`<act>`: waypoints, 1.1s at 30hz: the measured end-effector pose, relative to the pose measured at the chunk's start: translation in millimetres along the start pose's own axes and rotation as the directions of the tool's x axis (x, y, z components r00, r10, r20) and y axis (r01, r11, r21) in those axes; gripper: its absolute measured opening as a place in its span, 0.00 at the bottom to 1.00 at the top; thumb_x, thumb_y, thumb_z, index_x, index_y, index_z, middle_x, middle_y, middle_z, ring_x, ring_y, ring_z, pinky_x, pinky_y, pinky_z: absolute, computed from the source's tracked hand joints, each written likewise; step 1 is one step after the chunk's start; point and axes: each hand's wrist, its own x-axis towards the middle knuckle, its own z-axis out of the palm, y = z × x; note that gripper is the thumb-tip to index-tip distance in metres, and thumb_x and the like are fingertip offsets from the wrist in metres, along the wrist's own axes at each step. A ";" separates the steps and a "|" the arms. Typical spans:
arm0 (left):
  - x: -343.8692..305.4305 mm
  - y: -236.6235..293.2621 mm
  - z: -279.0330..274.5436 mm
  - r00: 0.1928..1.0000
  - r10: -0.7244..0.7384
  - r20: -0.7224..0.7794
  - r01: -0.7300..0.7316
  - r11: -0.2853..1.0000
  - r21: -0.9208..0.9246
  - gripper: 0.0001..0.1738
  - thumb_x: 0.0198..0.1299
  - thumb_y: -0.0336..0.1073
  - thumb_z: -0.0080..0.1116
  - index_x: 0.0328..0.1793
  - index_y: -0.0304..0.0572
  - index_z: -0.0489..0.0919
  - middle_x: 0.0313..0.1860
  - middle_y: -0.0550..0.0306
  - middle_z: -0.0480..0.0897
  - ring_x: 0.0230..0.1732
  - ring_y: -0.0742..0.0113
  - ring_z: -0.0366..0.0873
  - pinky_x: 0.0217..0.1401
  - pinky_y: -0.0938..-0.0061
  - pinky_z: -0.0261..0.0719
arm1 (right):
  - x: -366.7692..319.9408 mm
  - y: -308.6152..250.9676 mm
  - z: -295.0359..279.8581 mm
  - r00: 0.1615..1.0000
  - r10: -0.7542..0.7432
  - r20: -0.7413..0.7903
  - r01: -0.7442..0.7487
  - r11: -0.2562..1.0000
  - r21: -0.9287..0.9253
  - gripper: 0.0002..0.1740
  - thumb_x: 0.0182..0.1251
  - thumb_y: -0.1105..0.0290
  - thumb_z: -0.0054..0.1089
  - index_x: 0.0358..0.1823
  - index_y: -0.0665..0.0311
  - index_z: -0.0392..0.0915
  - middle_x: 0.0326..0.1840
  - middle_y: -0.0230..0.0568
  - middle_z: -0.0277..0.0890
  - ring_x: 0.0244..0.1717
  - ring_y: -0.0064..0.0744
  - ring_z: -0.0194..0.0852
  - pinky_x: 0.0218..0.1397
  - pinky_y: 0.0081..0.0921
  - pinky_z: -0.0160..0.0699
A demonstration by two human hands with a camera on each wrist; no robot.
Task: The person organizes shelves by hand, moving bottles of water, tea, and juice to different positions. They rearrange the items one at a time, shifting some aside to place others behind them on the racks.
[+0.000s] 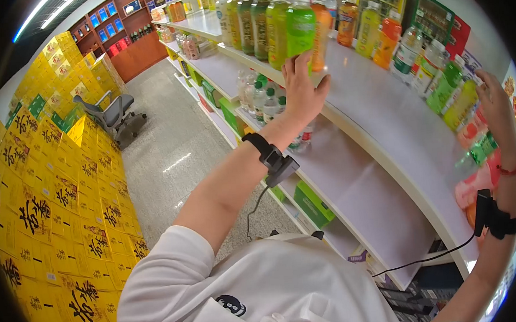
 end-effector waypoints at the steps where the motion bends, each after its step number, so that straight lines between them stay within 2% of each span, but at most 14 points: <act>1: -0.1 14.6 7.3 1.000 0.002 0.007 -0.001 1.000 -0.015 0.40 0.48 0.30 0.67 0.68 0.36 0.60 0.57 0.37 0.66 0.60 0.36 0.62 0.66 0.48 0.60 | -12.3 12.7 -13.6 0.999 0.021 0.027 -0.020 0.999 -0.030 0.20 0.72 0.70 0.48 0.63 0.68 0.69 0.60 0.47 0.74 0.63 0.39 0.72 0.67 0.29 0.66; 4: -5.2 61.0 39.3 0.991 0.076 0.108 -0.062 0.990 -0.126 0.39 0.49 0.33 0.67 0.67 0.36 0.62 0.56 0.38 0.68 0.60 0.38 0.62 0.66 0.50 0.60 | -43.7 46.8 -36.8 1.000 0.018 -0.012 -0.019 0.999 -0.026 0.20 0.72 0.69 0.48 0.61 0.69 0.70 0.60 0.49 0.74 0.62 0.41 0.72 0.66 0.29 0.67; 5: -8.8 75.6 50.2 0.989 0.088 0.118 -0.075 0.991 -0.111 0.37 0.49 0.34 0.68 0.65 0.37 0.64 0.55 0.41 0.70 0.58 0.42 0.64 0.64 0.53 0.63 | -55.1 44.7 -48.2 0.999 -0.023 -0.022 0.019 0.989 -0.146 0.19 0.72 0.68 0.48 0.60 0.69 0.71 0.59 0.49 0.75 0.62 0.42 0.72 0.64 0.29 0.67; 8: -17.7 115.4 79.5 0.973 0.171 0.152 -0.157 0.982 -0.101 0.36 0.52 0.41 0.69 0.65 0.37 0.66 0.56 0.44 0.72 0.58 0.45 0.66 0.63 0.55 0.65 | -85.1 47.2 -69.7 0.999 0.008 -0.042 -0.010 0.999 -0.041 0.18 0.73 0.66 0.48 0.58 0.67 0.72 0.57 0.48 0.75 0.60 0.45 0.73 0.63 0.31 0.68; 11: -26.5 155.6 93.0 0.936 0.103 0.336 -0.056 0.988 -0.147 0.44 0.54 0.56 0.68 0.68 0.34 0.64 0.59 0.41 0.71 0.64 0.46 0.64 0.67 0.58 0.63 | -108.2 52.8 -81.4 0.998 0.028 -0.058 -0.032 0.997 -0.068 0.19 0.72 0.64 0.48 0.59 0.65 0.72 0.58 0.48 0.75 0.59 0.49 0.72 0.62 0.34 0.69; 15: -39.4 207.1 118.6 0.902 0.061 0.428 0.008 0.988 -0.157 0.51 0.52 0.59 0.69 0.71 0.32 0.62 0.64 0.39 0.69 0.67 0.47 0.64 0.68 0.58 0.64 | -130.3 79.4 -86.0 0.996 0.076 -0.040 -0.079 0.994 -0.076 0.20 0.72 0.62 0.49 0.60 0.64 0.71 0.58 0.51 0.74 0.59 0.54 0.72 0.59 0.41 0.71; 17: -40.7 226.2 131.0 0.829 -0.008 0.559 0.119 0.980 -0.161 0.57 0.47 0.61 0.72 0.74 0.30 0.59 0.66 0.38 0.69 0.66 0.47 0.67 0.67 0.58 0.67 | -137.4 89.3 -86.7 0.998 0.036 -0.054 -0.040 0.997 -0.073 0.20 0.72 0.62 0.49 0.60 0.64 0.71 0.58 0.51 0.75 0.59 0.55 0.72 0.59 0.42 0.71; 20: -45.6 263.2 149.9 0.769 -0.005 0.639 0.197 0.953 -0.230 0.60 0.44 0.61 0.74 0.74 0.30 0.58 0.65 0.38 0.70 0.65 0.49 0.70 0.64 0.59 0.71 | -143.6 85.5 -89.7 0.997 0.013 -0.074 -0.019 0.996 -0.085 0.21 0.71 0.62 0.49 0.61 0.64 0.71 0.57 0.53 0.75 0.58 0.55 0.72 0.59 0.43 0.71; 22: -49.8 283.0 168.3 0.735 -0.029 0.677 0.319 0.896 -0.308 0.61 0.37 0.63 0.75 0.71 0.29 0.63 0.67 0.32 0.69 0.69 0.42 0.65 0.70 0.59 0.65 | -145.0 81.4 -90.0 0.996 0.011 -0.084 -0.018 0.997 -0.082 0.21 0.70 0.62 0.50 0.61 0.64 0.71 0.57 0.54 0.75 0.58 0.56 0.72 0.59 0.43 0.71; 24: -49.4 308.2 172.5 0.689 0.018 0.724 0.466 0.754 -0.462 0.55 0.35 0.56 0.78 0.66 0.30 0.66 0.61 0.35 0.75 0.63 0.45 0.74 0.65 0.61 0.72 | -142.1 88.9 -84.2 0.995 0.009 -0.096 -0.016 0.997 -0.081 0.22 0.70 0.62 0.50 0.61 0.64 0.71 0.57 0.54 0.75 0.58 0.56 0.72 0.59 0.43 0.71; 26: -56.1 308.9 208.4 0.762 0.056 0.645 0.397 0.746 -0.534 0.48 0.35 0.49 0.79 0.61 0.32 0.69 0.54 0.38 0.79 0.57 0.47 0.78 0.60 0.63 0.76 | -141.4 92.3 -79.2 0.991 -0.014 -0.129 0.007 0.999 -0.051 0.22 0.69 0.63 0.51 0.61 0.64 0.71 0.56 0.55 0.76 0.57 0.56 0.73 0.58 0.43 0.72; 29: -51.7 326.5 204.8 0.731 -0.133 0.669 0.455 0.826 -0.332 0.46 0.39 0.48 0.79 0.62 0.35 0.68 0.55 0.42 0.79 0.56 0.50 0.78 0.59 0.63 0.76 | -142.8 83.7 -82.6 0.986 0.065 -0.154 -0.070 0.997 -0.028 0.22 0.68 0.64 0.53 0.61 0.65 0.71 0.56 0.57 0.75 0.57 0.57 0.73 0.58 0.43 0.72; 31: -53.0 329.3 197.9 0.756 -0.134 0.641 0.432 0.837 -0.335 0.44 0.39 0.47 0.78 0.61 0.35 0.69 0.53 0.41 0.79 0.56 0.48 0.78 0.59 0.61 0.76 | -143.4 75.7 -88.1 0.976 0.200 -0.087 -0.199 0.980 0.025 0.23 0.67 0.64 0.54 0.61 0.66 0.70 0.56 0.58 0.75 0.57 0.57 0.73 0.58 0.43 0.72; 33: -55.8 329.1 195.4 0.775 -0.130 0.619 0.416 0.843 -0.342 0.43 0.39 0.46 0.78 0.60 0.36 0.70 0.52 0.40 0.79 0.55 0.45 0.78 0.58 0.60 0.75 | -143.2 84.8 -82.3 0.979 0.164 -0.124 -0.166 0.986 -0.006 0.23 0.67 0.64 0.55 0.61 0.66 0.70 0.56 0.57 0.76 0.57 0.57 0.73 0.59 0.43 0.72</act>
